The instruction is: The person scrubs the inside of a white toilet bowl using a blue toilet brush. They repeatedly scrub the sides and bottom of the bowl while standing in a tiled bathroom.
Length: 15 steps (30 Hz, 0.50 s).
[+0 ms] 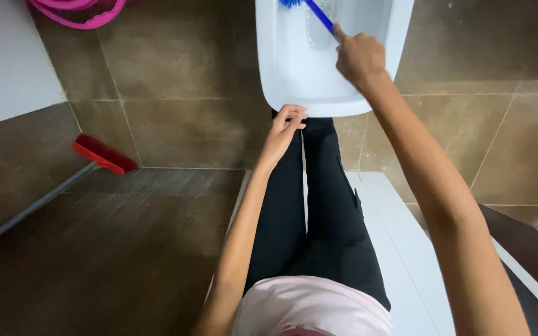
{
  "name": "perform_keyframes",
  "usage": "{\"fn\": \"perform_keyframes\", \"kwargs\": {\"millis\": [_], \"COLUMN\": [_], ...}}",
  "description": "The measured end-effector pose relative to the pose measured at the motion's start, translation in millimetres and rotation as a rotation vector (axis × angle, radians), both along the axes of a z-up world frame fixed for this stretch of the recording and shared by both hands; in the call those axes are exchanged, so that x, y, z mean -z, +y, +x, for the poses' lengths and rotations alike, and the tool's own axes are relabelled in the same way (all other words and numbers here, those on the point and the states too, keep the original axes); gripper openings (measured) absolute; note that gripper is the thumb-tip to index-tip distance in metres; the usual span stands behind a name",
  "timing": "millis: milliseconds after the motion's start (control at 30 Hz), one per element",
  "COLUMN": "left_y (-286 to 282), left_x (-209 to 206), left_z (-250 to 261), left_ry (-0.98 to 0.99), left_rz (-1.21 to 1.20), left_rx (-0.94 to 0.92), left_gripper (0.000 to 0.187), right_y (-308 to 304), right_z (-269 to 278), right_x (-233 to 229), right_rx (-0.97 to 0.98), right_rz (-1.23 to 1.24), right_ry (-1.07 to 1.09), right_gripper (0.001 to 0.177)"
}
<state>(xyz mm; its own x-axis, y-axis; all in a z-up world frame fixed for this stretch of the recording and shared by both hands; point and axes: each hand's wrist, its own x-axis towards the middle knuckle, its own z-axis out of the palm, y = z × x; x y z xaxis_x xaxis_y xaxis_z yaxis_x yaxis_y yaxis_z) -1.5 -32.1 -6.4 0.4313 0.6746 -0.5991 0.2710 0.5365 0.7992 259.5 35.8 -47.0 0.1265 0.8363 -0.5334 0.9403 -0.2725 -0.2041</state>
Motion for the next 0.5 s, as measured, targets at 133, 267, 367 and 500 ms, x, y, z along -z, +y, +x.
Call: {"fn": "perform_keyframes", "kwargs": {"millis": [133,267,367,500], "left_y": [6,9,16,13], "left_x": [-3,-6,-7,-8], "left_z": [9,4,-2,-9], "left_ry": [0.022,-0.010,-0.038,0.046], "left_rz": [-0.004,0.017,0.021,-0.035], "left_rx": [0.033,0.000,-0.025,-0.018], "left_gripper": [0.030,0.032,0.033,0.033], "right_y": [-6,-42,-62,-43], "right_z": [26,47,28,-49], "right_x": [15,42,65,77], "right_rx": [0.101,0.774,1.045,1.044], "right_rz": [0.099,-0.067,-0.004,0.142], "right_ry": [0.095,0.582,0.809,0.771], "right_gripper": [0.057,0.056,0.055,0.053]}}
